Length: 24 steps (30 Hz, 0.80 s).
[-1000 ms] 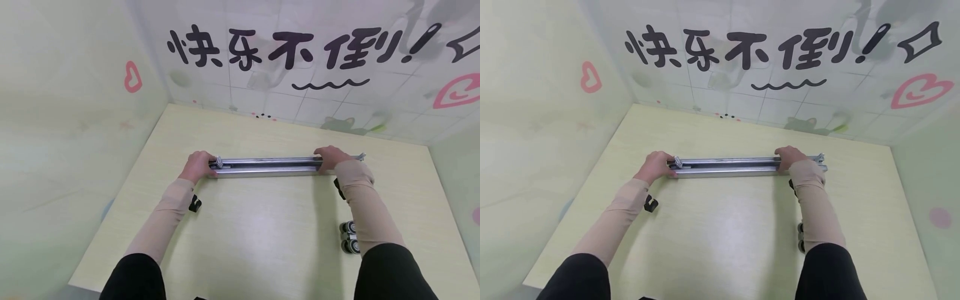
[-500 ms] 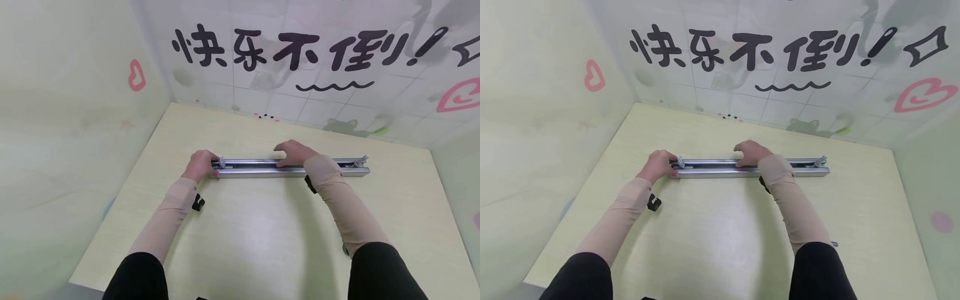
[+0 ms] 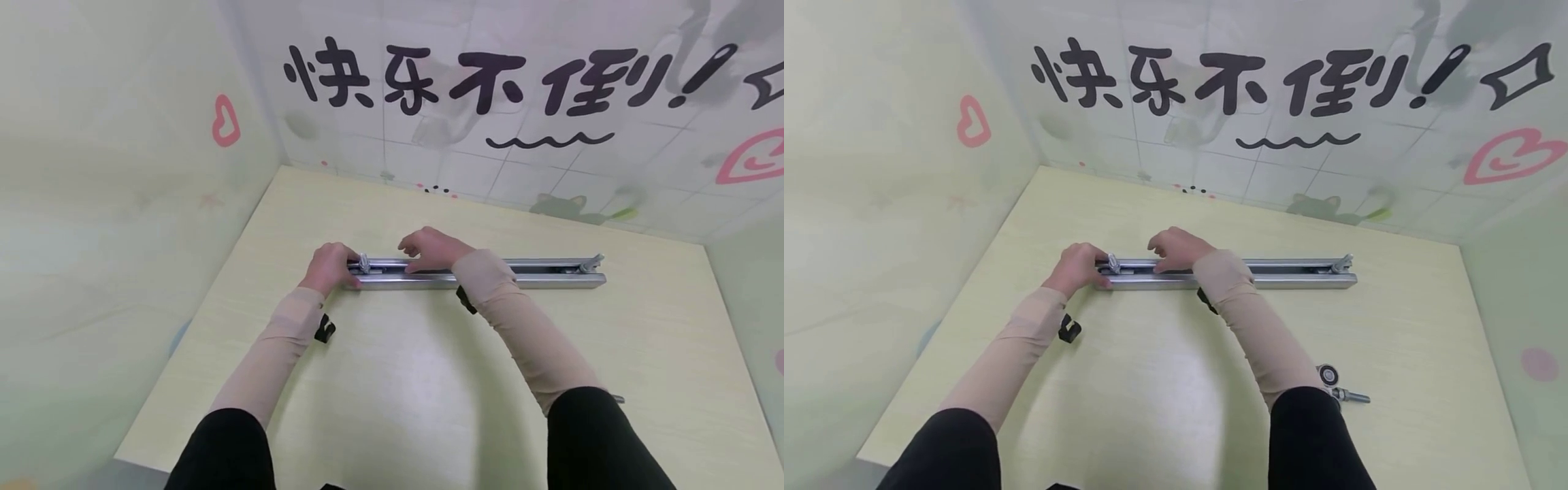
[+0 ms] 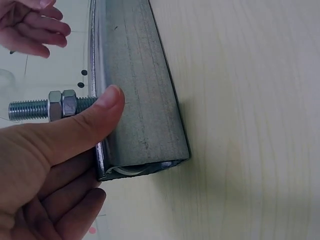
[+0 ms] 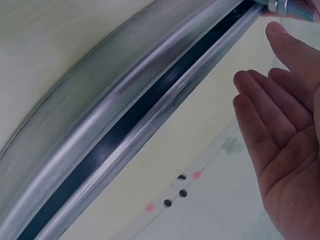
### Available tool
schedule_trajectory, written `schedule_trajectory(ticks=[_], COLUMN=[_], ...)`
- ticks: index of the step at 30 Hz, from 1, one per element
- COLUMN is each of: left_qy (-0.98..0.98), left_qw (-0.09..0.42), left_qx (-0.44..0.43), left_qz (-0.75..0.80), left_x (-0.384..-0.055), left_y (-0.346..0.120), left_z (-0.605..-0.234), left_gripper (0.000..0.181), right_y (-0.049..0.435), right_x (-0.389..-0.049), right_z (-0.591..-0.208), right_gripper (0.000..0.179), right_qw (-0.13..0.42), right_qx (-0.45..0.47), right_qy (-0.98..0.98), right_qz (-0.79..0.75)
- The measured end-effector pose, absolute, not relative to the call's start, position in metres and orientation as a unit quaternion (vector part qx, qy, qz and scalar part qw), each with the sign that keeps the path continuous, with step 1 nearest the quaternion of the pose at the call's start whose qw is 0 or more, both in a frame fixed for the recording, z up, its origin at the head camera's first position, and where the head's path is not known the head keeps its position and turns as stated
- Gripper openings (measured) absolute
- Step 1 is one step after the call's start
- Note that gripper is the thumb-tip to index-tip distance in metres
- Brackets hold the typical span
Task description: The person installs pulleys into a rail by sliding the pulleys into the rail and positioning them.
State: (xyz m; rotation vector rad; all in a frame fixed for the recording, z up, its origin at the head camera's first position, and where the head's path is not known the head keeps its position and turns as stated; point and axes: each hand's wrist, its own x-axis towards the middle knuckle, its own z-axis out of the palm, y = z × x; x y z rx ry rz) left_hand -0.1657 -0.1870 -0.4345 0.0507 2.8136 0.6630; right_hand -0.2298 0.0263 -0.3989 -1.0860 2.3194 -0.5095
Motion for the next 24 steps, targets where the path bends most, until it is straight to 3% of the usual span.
schedule_trajectory(ticks=[13,24], left_qy=[0.966,0.965], left_qw=[0.116,0.110], left_qx=[0.020,0.016], left_qz=[0.228,0.236], left_x=[-0.168,-0.167], left_y=[-0.187,-0.188], left_z=[-0.434,-0.434], left_gripper=[0.055,0.052], right_y=[-0.021,-0.040], right_x=[-0.218,-0.212], right_z=[-0.402,-0.411], right_gripper=[0.036,0.015], right_qw=[0.211,0.167], right_qx=[-0.457,-0.465], right_qy=[0.845,0.848], right_qz=[-0.178,-0.190])
